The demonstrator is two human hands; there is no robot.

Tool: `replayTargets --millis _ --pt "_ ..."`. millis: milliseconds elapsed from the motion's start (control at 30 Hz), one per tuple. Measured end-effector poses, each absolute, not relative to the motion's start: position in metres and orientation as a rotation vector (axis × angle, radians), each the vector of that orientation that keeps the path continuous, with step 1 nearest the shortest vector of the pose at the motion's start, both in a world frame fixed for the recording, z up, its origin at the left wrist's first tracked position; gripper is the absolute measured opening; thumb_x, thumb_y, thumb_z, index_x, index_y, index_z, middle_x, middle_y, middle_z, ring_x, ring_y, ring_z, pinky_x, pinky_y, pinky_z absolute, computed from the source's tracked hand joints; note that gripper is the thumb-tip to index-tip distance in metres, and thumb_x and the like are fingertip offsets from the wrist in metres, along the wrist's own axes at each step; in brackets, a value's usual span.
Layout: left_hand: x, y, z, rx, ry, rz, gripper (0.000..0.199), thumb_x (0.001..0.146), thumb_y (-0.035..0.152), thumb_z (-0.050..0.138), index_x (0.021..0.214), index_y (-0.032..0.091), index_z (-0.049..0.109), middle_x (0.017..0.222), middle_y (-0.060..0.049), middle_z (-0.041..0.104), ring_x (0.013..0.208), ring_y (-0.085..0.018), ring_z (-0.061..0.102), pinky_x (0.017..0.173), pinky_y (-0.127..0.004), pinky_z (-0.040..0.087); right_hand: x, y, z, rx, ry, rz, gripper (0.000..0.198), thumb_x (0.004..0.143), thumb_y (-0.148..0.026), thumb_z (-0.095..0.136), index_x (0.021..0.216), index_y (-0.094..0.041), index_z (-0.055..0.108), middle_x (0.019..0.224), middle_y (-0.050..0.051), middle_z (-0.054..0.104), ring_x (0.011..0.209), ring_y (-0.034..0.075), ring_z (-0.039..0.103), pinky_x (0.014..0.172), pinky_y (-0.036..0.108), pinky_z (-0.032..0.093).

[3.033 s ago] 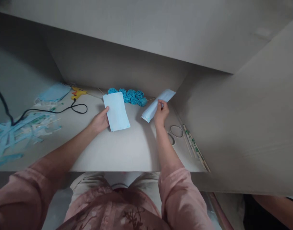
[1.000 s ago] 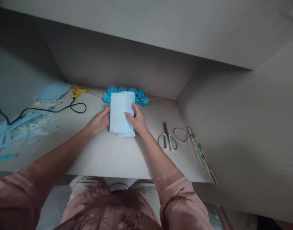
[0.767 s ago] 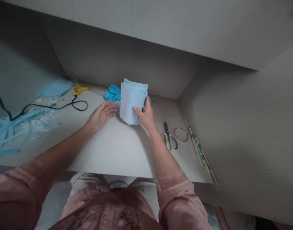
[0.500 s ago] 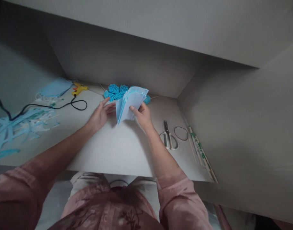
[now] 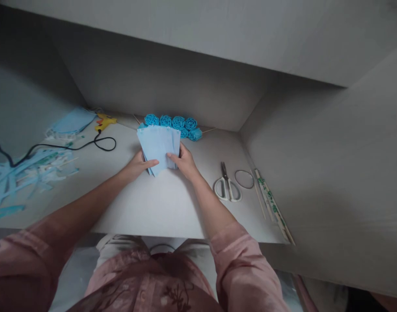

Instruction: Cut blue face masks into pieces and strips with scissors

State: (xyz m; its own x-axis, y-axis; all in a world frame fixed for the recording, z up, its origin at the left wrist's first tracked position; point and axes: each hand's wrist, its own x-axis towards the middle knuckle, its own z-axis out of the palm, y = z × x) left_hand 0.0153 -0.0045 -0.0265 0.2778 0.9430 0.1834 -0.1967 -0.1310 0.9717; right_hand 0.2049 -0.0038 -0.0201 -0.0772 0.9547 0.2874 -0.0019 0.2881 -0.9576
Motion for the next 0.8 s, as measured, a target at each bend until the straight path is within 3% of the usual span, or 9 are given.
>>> replayTargets --millis 400,800 --pt "0.02 -0.013 -0.011 1.371 1.064 1.317 0.046 0.062 0.041 0.08 0.096 0.013 0.065 0.099 -0.011 0.071 0.099 -0.032 0.063 0.088 -0.044 0.05 0.19 -0.016 -0.009 -0.853 -1.328 1.173 0.061 0.069 -0.049 0.071 0.123 -0.025 0.054 0.131 0.005 0.061 0.123 0.025 0.055 0.104 0.039 0.046" --pt "0.02 -0.017 -0.012 1.502 1.104 1.161 0.062 0.06 0.054 0.078 0.104 0.013 0.064 0.106 -0.014 0.07 0.104 -0.037 0.064 0.092 -0.05 0.052 0.188 -0.023 -0.001 -0.794 -1.331 1.201 0.061 0.072 -0.043 0.071 0.126 -0.027 0.049 0.132 0.004 0.06 0.125 0.025 0.053 0.105 0.04 0.046"
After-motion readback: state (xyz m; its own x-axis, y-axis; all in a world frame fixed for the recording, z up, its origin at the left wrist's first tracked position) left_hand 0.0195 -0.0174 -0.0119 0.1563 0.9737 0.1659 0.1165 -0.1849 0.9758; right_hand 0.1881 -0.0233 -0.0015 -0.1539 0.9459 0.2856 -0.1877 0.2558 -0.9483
